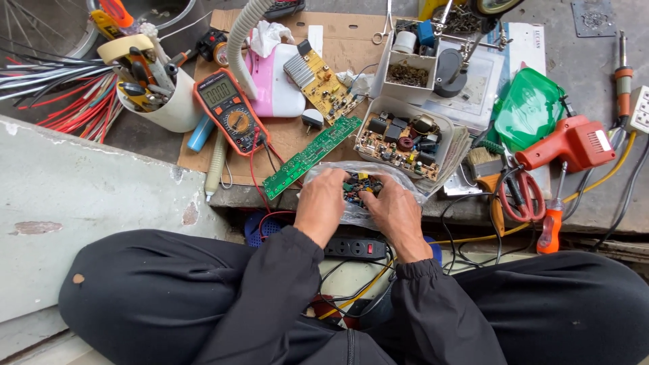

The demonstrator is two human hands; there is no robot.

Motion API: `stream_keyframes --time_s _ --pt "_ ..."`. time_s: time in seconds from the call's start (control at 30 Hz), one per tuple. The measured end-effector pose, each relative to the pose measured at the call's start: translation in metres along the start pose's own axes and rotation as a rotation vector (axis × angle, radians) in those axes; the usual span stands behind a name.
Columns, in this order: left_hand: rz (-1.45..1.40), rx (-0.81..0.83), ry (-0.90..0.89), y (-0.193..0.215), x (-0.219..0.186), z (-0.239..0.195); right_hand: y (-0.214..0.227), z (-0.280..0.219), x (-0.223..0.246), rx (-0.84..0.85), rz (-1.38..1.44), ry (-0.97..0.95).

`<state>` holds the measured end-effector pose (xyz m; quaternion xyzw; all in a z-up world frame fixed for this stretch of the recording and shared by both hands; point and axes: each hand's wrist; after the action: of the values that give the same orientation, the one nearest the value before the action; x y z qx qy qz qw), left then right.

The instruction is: The person sits on the floor and uses a heat gun to apply heat to a green circuit board. They then use a magnifying glass to inspect the board and sort through a bag of small electronic components, picking up and examining individual parts.

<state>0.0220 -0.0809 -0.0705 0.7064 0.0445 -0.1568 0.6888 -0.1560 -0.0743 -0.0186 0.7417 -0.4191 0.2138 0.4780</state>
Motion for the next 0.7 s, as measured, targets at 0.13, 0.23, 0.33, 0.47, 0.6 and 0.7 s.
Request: stream_keyframes --time_s 0.13,0.23,0.33,0.47,0.6,0.7 --pt "0.092 0.07 0.021 -0.032 0.016 0.012 0.0 0.001 0.0 0.001 0.02 -0.008" --pt "0.092 0.047 0.049 -0.031 0.017 0.018 -0.001 0.005 -0.005 -0.004 0.061 -0.014" --pt "0.086 0.104 0.073 -0.032 0.017 0.025 0.0 0.008 -0.005 0.008 0.061 -0.007" --pt "0.13 0.134 0.042 -0.04 0.02 0.03 -0.001 0.009 -0.005 0.005 0.105 -0.015" --pt "0.211 0.167 0.036 -0.053 0.022 0.036 -0.002 0.007 -0.004 -0.014 0.112 -0.013" --pt "0.21 0.201 0.045 -0.034 0.013 0.033 -0.004 0.009 -0.008 -0.017 0.098 -0.013"
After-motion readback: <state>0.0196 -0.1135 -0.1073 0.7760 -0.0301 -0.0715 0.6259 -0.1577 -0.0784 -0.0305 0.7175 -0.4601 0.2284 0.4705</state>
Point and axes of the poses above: each hand's wrist, its own z-axis towards the middle knuckle, its own y-axis out of the back of the hand, x = y × z, and after that the axes turned 15 degrees about z, right-handed
